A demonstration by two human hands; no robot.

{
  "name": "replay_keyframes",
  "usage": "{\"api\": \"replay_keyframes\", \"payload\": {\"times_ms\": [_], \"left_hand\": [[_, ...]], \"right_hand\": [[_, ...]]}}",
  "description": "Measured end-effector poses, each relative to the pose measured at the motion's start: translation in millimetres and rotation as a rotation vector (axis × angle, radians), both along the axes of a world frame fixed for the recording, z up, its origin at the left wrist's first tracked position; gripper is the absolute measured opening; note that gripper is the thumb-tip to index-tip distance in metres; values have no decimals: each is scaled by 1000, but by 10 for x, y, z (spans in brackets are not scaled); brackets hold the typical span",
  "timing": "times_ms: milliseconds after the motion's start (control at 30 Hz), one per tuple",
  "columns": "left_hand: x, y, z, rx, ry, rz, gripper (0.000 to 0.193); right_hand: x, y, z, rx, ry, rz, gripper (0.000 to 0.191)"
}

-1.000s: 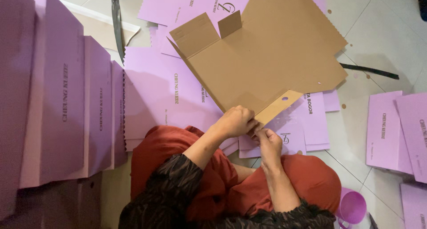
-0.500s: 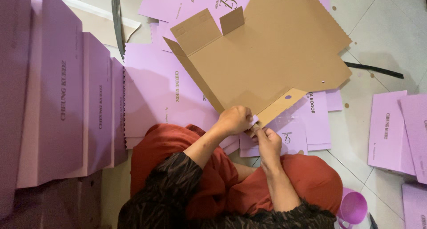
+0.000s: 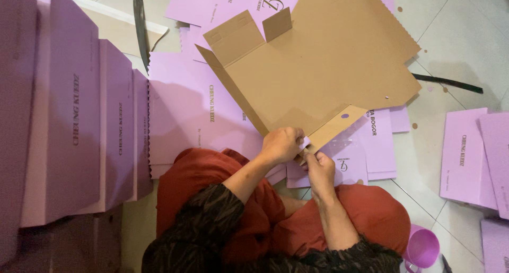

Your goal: The person sits on the floor and folds flat pre-cut cardboard blanks into pink shoe boxes, pressing the side panels and tabs together by hand and stacking the finished boxes with the pile of completed boxes.

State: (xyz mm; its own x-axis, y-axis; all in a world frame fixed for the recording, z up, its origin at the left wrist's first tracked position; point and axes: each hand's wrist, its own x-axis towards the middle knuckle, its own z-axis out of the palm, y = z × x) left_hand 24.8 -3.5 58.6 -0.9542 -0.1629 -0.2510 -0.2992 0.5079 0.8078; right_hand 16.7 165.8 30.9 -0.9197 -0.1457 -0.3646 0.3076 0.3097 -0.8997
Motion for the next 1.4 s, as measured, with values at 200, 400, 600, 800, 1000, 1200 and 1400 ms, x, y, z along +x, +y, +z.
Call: {"api": "replay_keyframes", "payload": {"times_ms": [200,400,600,800,1000,1200,1400], "left_hand": [[-5,52,49,-74,-62,8,23],[1,64,35,-93,-20,-1,25],[16,36,91,-90,-24,-53,26],[9,-3,176,-39,-115,1,31],[-10,-8,100,-72,-135,-22,25],[0,10,-5,-45,-144,24,25],[-14,-42,-37,7,-185,41,28]], "right_hand": [[-17,17,-30,-6,-59,-5,23],[-36,4,-21,-9,-66,-6,17],[-37,-16,41,-21,-73,9,17],[-14,-32,113,23,-44,57,17],[0,-62,116,39,-39,54,16],[-19,-16,46,7,-81,48,16],[-30,-4,-10,17,-92,71,19]]}}
